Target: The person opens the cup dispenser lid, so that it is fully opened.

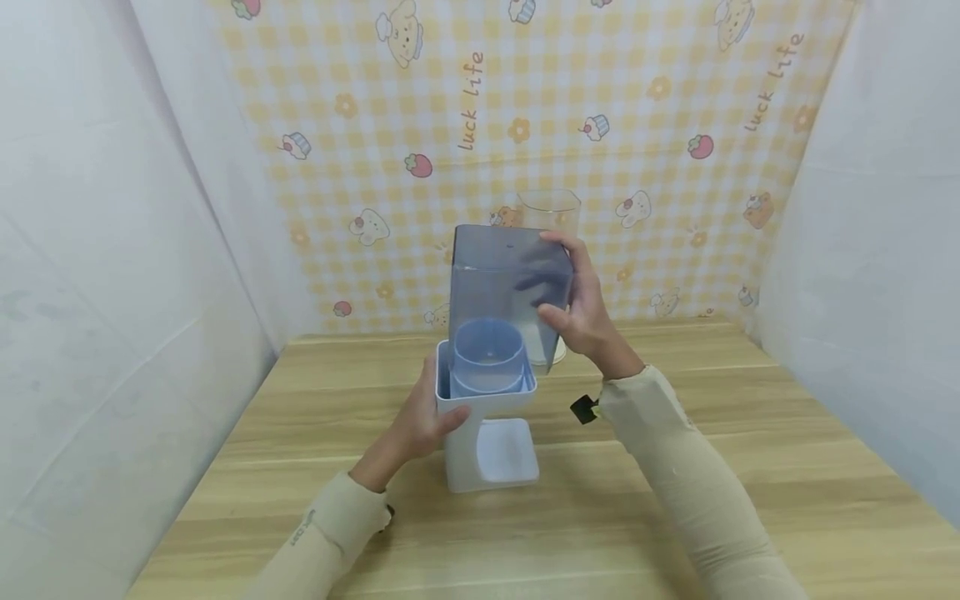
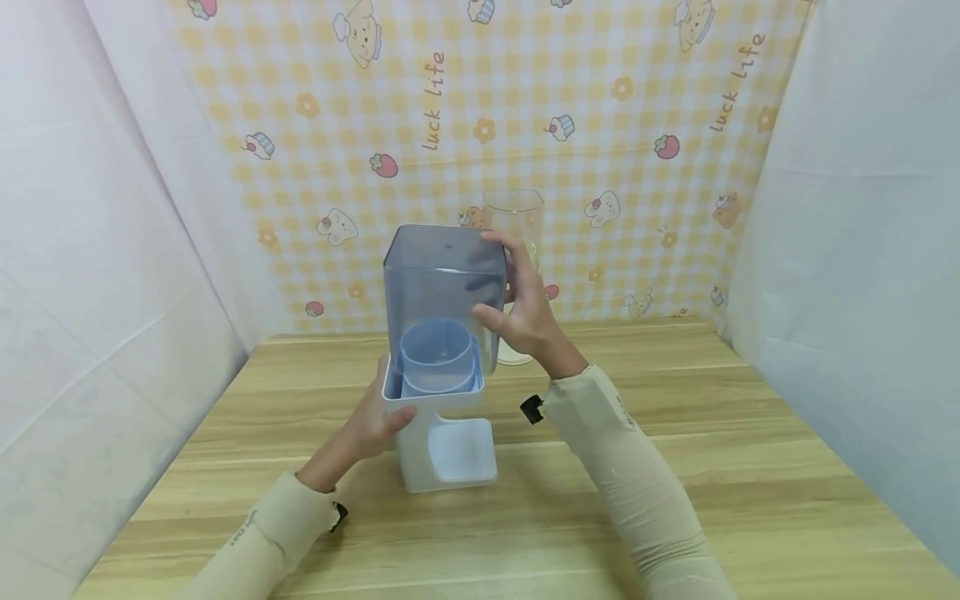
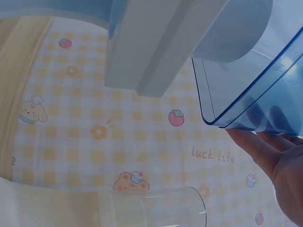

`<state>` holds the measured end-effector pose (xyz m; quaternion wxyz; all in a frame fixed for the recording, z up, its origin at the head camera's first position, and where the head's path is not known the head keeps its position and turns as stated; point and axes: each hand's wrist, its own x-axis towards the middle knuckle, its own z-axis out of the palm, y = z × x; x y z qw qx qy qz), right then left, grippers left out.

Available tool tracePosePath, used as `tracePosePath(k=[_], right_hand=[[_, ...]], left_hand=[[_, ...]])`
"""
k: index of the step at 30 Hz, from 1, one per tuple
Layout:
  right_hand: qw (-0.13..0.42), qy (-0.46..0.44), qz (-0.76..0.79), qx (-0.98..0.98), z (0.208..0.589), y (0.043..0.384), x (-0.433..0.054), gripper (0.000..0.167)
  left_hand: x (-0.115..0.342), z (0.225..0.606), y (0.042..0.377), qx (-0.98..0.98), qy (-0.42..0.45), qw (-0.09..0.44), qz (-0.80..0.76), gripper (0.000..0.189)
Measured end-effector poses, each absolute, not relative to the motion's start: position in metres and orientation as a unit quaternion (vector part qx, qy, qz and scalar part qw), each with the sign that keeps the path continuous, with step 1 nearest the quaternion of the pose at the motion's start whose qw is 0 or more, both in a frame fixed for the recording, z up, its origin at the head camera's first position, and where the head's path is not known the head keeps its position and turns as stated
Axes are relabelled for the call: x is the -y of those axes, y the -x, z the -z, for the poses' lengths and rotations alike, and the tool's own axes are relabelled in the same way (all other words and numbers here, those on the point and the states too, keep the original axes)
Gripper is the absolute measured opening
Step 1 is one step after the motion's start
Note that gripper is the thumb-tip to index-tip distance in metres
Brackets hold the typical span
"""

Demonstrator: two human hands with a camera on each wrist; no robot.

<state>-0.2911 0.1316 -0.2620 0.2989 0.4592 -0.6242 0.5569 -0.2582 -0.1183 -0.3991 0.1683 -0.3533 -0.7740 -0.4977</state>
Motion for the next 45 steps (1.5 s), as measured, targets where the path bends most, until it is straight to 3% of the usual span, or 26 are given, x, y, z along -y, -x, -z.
tracePosePath(k=[25, 32, 40, 45], right_hand=[[0.380, -0.453, -0.554, 0.586, 0.259, 0.285, -0.177, 0.102], [0.326, -0.458, -0.616, 0.552, 0.265, 0.281, -0.200, 0.095], [0.316, -0.437, -0.646, 0.540, 0.274, 0.280, -0.217, 0.092], [0.346, -0.425, -0.607, 0.575, 0.281, 0.281, -0.226, 0.093]], left_hand=[[0.119, 0.403, 0.261, 0.765, 0.368, 0.196, 0.490, 0.101], [0.119, 0.405, 0.261, 0.763, 0.370, 0.197, 0.491, 0.101], [0.119, 0.402, 0.260, 0.766, 0.367, 0.197, 0.489, 0.101], [0.119, 0.403, 0.260, 0.765, 0.367, 0.197, 0.492, 0.101]])
